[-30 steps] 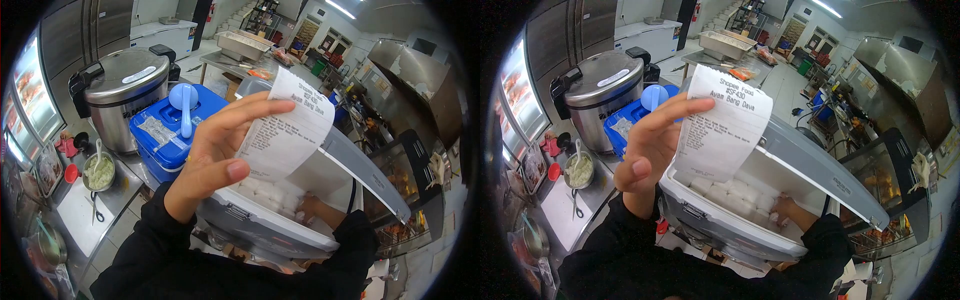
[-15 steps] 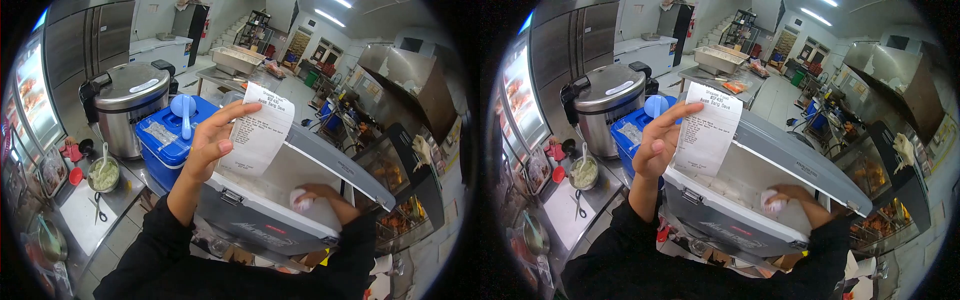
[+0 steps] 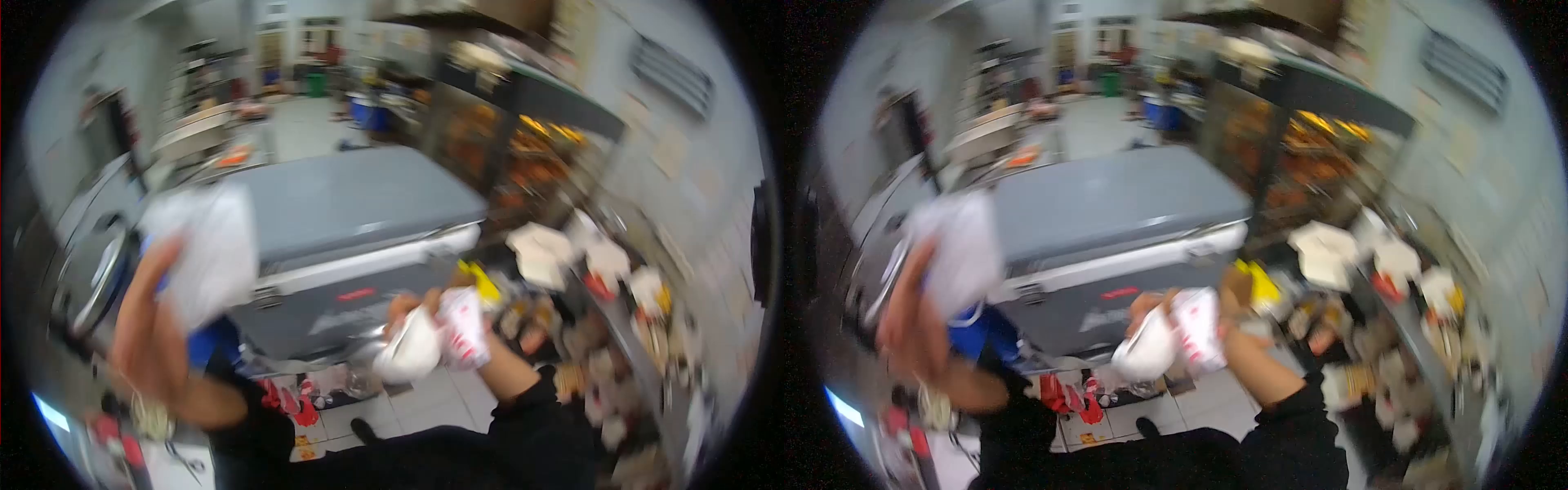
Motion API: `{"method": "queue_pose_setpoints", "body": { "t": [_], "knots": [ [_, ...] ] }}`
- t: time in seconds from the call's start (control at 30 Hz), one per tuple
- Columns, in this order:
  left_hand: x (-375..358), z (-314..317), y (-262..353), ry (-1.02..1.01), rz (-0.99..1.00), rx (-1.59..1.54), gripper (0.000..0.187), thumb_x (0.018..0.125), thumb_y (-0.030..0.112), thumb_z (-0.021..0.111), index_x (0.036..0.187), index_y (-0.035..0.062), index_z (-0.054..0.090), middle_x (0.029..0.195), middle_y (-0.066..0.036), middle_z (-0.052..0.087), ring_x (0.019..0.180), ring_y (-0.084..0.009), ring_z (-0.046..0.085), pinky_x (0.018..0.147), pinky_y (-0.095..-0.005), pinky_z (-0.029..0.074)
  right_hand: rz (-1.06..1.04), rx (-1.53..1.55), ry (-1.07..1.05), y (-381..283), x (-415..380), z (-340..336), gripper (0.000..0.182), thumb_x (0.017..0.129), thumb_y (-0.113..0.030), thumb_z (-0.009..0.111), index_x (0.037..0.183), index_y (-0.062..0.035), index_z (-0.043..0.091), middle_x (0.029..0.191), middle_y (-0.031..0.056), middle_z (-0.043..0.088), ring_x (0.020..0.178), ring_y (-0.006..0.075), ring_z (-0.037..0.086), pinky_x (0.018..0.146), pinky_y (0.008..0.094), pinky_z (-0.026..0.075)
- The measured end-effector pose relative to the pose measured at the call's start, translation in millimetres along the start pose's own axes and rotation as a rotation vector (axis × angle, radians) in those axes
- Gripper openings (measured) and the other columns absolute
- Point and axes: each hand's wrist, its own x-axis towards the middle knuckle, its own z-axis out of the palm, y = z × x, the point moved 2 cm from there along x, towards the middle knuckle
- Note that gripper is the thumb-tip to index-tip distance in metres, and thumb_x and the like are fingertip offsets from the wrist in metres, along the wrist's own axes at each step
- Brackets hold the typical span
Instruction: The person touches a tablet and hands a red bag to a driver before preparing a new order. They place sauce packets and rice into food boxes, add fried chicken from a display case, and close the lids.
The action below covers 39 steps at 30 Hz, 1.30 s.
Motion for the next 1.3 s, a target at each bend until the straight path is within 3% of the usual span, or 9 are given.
{"method": "queue_pose_setpoints", "body": {
  "t": [0.1, 0.27, 0.43, 0.6, 0.77, 0.9, 1.1, 1.23, 1.3],
  "knots": [
    [-35.1, 41.2, -3.0, -0.068, -0.541, -0.268, 0.064, 0.090, 0.042, 0.040, 0.130, -0.0086, 0.036, 0.124, -0.029, 0.046, 0.109, -0.0377, 0.053, 0.093, -0.0474, 0.043, -0.139, 0.220, 0.281, 76.4, -121.4, 29.9, 0.063, 0.063, -0.059, 0.072, 0.102, -0.0140, 0.050, 0.120, 0.0225, 0.037, 0.110, 0.0430, 0.043, 0.090, 0.0554, 0.038],
    [-62.3, 157.2, -53.0, -0.647, -0.532, -0.240, 0.077, 0.087, 0.053, 0.042, 0.125, -0.0136, 0.037, 0.122, -0.032, 0.043, 0.109, -0.0431, 0.051, 0.092, -0.0524, 0.042, -0.423, 0.427, 1.055, 107.5, -304.0, 94.7, 0.059, 0.078, -0.062, 0.052, 0.119, -0.0198, 0.046, 0.132, 0.0154, 0.040, 0.123, 0.0414, 0.037, 0.093, 0.0650, 0.036],
    [-79.9, 350.0, -143.9, -0.792, -0.443, -0.742, 0.083, 0.083, 0.050, 0.050, 0.121, -0.0229, 0.038, 0.128, -0.029, 0.039, 0.120, -0.0419, 0.043, 0.102, -0.0474, 0.033, -0.875, 0.178, 1.224, 14.5, -424.3, 126.2, 0.061, 0.080, -0.067, 0.041, 0.124, -0.0256, 0.047, 0.134, 0.0133, 0.044, 0.121, 0.0464, 0.040, 0.085, 0.0694, 0.039],
    [-94.5, 528.5, -249.9, -0.792, -0.897, -0.778, 0.059, 0.086, 0.033, 0.048, 0.119, -0.0161, 0.047, 0.126, -0.022, 0.047, 0.114, -0.0299, 0.051, 0.098, -0.0376, 0.039, -1.033, -0.004, 1.383, -80.9, -561.7, 155.5, 0.060, 0.082, -0.066, 0.040, 0.124, -0.0247, 0.047, 0.131, 0.0125, 0.046, 0.117, 0.0411, 0.047, 0.082, 0.0601, 0.047],
    [-115.3, 639.1, -323.5, -0.676, -1.062, -0.579, 0.041, 0.089, 0.018, 0.045, 0.119, -0.0097, 0.052, 0.119, -0.017, 0.055, 0.106, -0.0227, 0.056, 0.091, -0.0309, 0.045, -0.788, 0.022, 1.874, -210.8, -646.3, 155.6, 0.044, 0.089, -0.044, 0.051, 0.122, -0.0149, 0.048, 0.109, 0.0075, 0.059, 0.093, 0.0235, 0.062, 0.068, 0.0391, 0.057],
    [-110.3, 692.9, -367.0, -0.671, -1.171, -0.505, 0.037, 0.089, 0.018, 0.046, 0.115, -0.0060, 0.056, 0.115, -0.014, 0.058, 0.099, -0.0201, 0.059, 0.085, -0.0291, 0.048, -0.565, -0.195, 1.863, -345.1, -656.6, 99.3, 0.038, 0.087, -0.026, 0.061, 0.118, -0.0101, 0.048, 0.106, 0.0081, 0.061, 0.091, 0.0215, 0.063, 0.070, 0.0395, 0.057],
    [-90.9, 804.5, -508.9, -0.611, -1.299, -0.451, 0.034, 0.088, 0.024, 0.051, 0.108, -0.0018, 0.061, 0.095, -0.008, 0.063, 0.085, -0.0134, 0.060, 0.072, -0.0251, 0.046, -0.288, -0.295, 1.776, -524.5, -678.7, -51.3, 0.044, 0.083, -0.031, 0.064, 0.117, -0.0074, 0.050, 0.105, 0.0075, 0.061, 0.089, 0.0185, 0.064, 0.072, 0.0342, 0.058],
    [-61.6, 873.9, -572.5, -0.685, -1.085, -0.300, 0.032, 0.088, 0.025, 0.051, 0.102, 0.0000, 0.064, 0.087, -0.003, 0.064, 0.075, -0.0114, 0.060, 0.067, -0.0237, 0.045, 0.262, -0.364, 1.849, -597.7, -700.0, -141.5, 0.053, 0.078, -0.035, 0.069, 0.118, -0.0052, 0.051, 0.106, 0.0075, 0.061, 0.088, 0.0175, 0.065, 0.070, 0.0305, 0.058],
    [-55.4, 898.8, -603.0, -0.731, -1.247, -0.267, 0.033, 0.088, 0.026, 0.049, 0.102, 0.0015, 0.065, 0.085, -0.006, 0.065, 0.071, -0.0121, 0.059, 0.066, -0.0238, 0.045, 0.569, -0.423, 1.808, -621.9, -709.4, -181.6, 0.055, 0.076, -0.036, 0.071, 0.118, -0.0044, 0.053, 0.107, 0.0081, 0.061, 0.087, 0.0171, 0.065, 0.069, 0.0297, 0.058]
  ]
}}
